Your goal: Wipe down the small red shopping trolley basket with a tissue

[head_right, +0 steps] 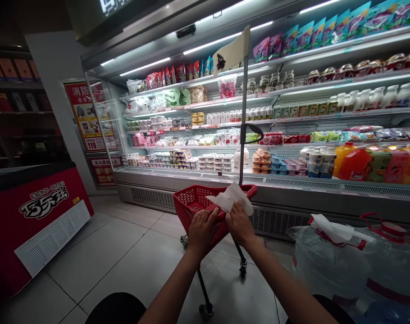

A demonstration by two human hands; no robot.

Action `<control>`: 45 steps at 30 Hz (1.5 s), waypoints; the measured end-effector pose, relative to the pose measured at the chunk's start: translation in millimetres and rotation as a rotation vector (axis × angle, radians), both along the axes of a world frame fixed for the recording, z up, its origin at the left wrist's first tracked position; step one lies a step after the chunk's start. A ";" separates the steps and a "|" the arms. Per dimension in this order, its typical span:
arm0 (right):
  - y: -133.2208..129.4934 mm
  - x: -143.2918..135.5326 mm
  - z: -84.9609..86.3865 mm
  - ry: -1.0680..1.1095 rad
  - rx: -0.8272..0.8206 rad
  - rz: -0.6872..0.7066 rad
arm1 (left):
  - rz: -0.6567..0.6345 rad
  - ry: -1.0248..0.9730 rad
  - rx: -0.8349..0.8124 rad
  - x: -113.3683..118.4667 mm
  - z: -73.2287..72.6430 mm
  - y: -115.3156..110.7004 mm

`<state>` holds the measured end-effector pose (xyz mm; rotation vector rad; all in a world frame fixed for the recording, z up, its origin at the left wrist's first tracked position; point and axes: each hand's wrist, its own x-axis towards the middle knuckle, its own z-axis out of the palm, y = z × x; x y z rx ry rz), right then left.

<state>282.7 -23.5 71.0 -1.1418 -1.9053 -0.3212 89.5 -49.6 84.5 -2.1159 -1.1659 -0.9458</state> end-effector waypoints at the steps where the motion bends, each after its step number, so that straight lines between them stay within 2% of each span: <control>1: -5.5 -6.9 2.3 -0.021 0.002 0.018 | 0.005 0.004 -0.011 2.7 0.3 -0.4; 4: -21.4 -16.2 4.0 -0.045 -0.002 0.041 | 0.007 0.005 -0.046 9.2 -0.2 -2.8; 7: -36.9 -9.1 -3.2 -0.061 -0.019 0.061 | -0.041 -0.039 -0.076 9.6 -2.3 -6.9; 10: -44.5 8.8 -12.9 -0.073 -0.053 0.076 | -0.184 -0.102 -0.126 -0.3 -3.2 -9.5; 13: -34.0 29.4 -19.0 -0.048 -0.056 0.052 | -0.322 -0.114 -0.198 -17.5 -4.1 -5.9; 15: -18.3 38.5 -20.7 -0.005 -0.064 0.010 | -0.297 -0.097 -0.224 -26.3 -6.4 -0.3; 17: -2.2 39.5 -21.3 0.038 -0.085 -0.041 | -0.210 -0.082 -0.242 -28.2 -9.9 5.6; 21: 6.7 14.1 -21.0 0.113 -0.067 -0.090 | -0.094 -0.084 -0.255 -10.8 -16.2 11.5; 24: -11.8 -12.7 -18.0 0.105 -0.003 -0.070 | -0.041 -0.084 -0.191 8.0 -16.4 10.5; 27: -40.1 -24.8 -11.3 0.023 0.015 -0.074 | -0.007 -0.103 -0.163 17.5 -14.3 8.5; 30: -66.0 -17.0 -4.3 -0.115 0.001 -0.050 | -0.038 -0.114 -0.175 11.9 -12.9 8.5; 33: -78.2 0.7 3.1 -0.217 -0.034 -0.011 | -0.113 -0.052 -0.197 -1.1 -13.3 10.0; 36: -68.8 13.1 11.8 -0.142 -0.083 0.002 | -0.144 -0.028 -0.243 -5.9 -14.9 10.2; 39: -45.4 11.2 15.7 -0.066 -0.051 -0.039 | -0.118 -0.048 -0.260 0.6 -16.9 8.7; 42: -27.2 0.2 10.6 -0.073 0.049 -0.139 | -0.062 -0.055 -0.272 8.6 -19.1 7.2; 45: -23.4 -5.1 5.0 -0.135 0.089 -0.196 | -0.043 -0.058 -0.338 10.7 -19.8 6.7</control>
